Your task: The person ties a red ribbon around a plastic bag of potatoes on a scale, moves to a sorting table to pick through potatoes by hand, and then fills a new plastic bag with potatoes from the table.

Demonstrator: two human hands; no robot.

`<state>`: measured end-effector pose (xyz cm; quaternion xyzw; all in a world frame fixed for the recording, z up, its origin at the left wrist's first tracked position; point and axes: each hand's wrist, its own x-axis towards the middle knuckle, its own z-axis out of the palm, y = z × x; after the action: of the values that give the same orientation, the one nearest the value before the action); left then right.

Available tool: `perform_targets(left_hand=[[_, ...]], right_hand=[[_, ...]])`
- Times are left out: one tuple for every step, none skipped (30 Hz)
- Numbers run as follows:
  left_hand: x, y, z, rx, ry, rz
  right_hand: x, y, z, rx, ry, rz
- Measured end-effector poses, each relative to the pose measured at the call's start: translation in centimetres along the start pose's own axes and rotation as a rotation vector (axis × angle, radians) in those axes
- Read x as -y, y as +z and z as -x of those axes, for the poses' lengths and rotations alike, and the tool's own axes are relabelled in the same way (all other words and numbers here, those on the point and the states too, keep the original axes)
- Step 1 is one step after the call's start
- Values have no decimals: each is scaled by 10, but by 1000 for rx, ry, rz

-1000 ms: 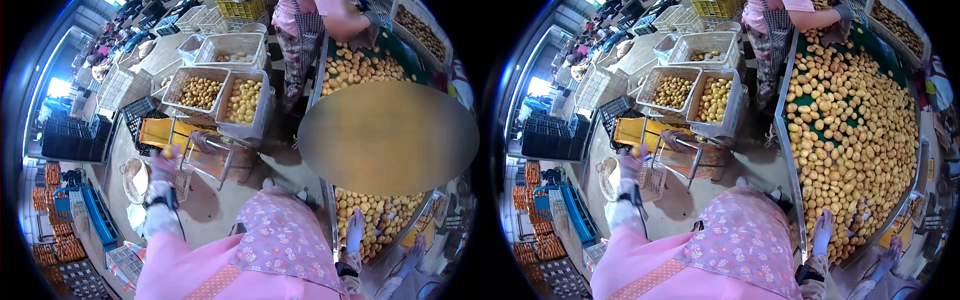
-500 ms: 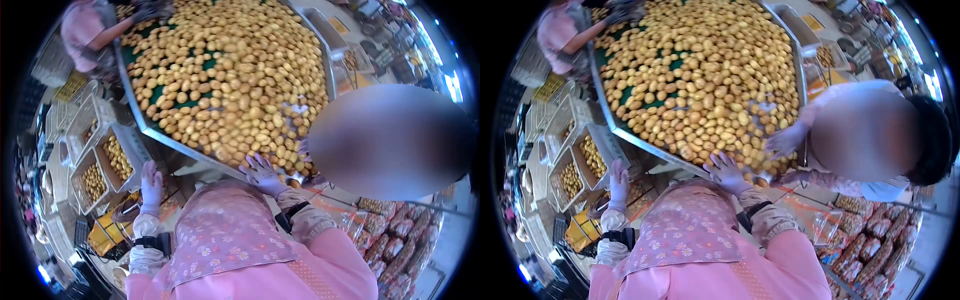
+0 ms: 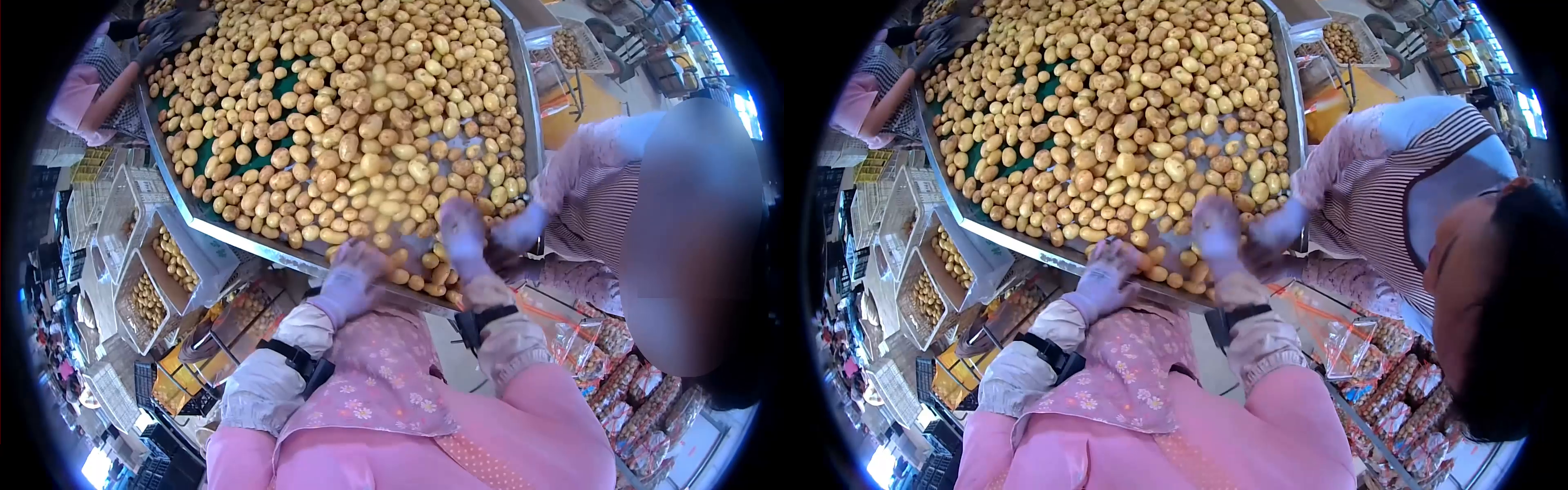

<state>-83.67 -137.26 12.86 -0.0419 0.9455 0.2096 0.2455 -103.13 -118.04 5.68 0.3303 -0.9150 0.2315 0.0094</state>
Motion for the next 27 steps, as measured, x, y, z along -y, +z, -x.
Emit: perform_targets(left_hand=[[-2, 8, -3, 20, 151, 116], [-1, 19, -4, 25, 147, 124], [4, 32, -5, 41, 177, 76], [10, 39, -5, 53, 204, 26], [13, 30, -2, 50, 192, -28], [22, 28, 2, 56, 190, -27], [35, 26, 8, -33, 156, -14], [46, 24, 14, -123, 124, 2], [55, 17, 21, -125, 126, 5], [65, 8, 28, -188, 37, 36], [72, 6, 34, -245, -49, 72], [80, 7, 38, -241, -40, 74], [87, 9, 43, -295, -29, 76], [92, 11, 45, -356, -18, 78], [92, 11, 47, -369, -18, 58], [93, 12, 46, -367, -19, 65], [93, 12, 46, -365, -27, 60], [92, 13, 47, -359, -33, 54], [93, 14, 46, -360, -27, 49], [92, 13, 45, -358, -28, 50], [89, 10, 47, -390, -62, 128], [87, 8, 47, -423, -91, 204], [84, 8, 48, -450, -133, 380], [79, 8, 46, -452, -131, 382], [71, 10, 45, -368, -233, 979], [60, 9, 41, -253, -329, 1571], [40, -14, 38, -123, -409, 1904]], right_hand=[[-13, 17, -20, -114, 140, -136], [-11, 26, -51, -197, 170, -286], [2, 30, -73, -279, 199, -435], [24, 25, -80, -271, 197, -436], [49, 19, -85, -21, -6, -136], [61, 17, -85, 227, -205, 163], [51, 15, -81, 228, -197, 158], [30, 10, -75, 251, -280, 49], [12, 7, -72, 270, -368, -55], [1, 10, -64, 268, -367, -49], [-8, 11, -45, 131, -218, 118], [-6, 7, -30, -8, -69, 282], [-1, 2, -9, -5, -54, 291], [16, -9, 7, 86, 32, 98], [28, -11, 14, 176, 107, -99], [37, 0, 20, 181, 107, -94], [47, 16, 33, 326, 15, 15], [56, 20, 41, 470, -74, 122], [54, 21, 39, 475, -66, 121], [55, 17, 22, 559, -29, 101], [55, 15, 13, 646, 15, 78], [45, 13, 14, 494, 92, -179], [44, 14, 9, 359, 238, -280], [44, 14, 7, 224, 381, -378], [52, 14, 16, 226, 569, -691], [73, 9, 22, 215, 749, -1005], [96, 3, 28, 312, 426, -750]])
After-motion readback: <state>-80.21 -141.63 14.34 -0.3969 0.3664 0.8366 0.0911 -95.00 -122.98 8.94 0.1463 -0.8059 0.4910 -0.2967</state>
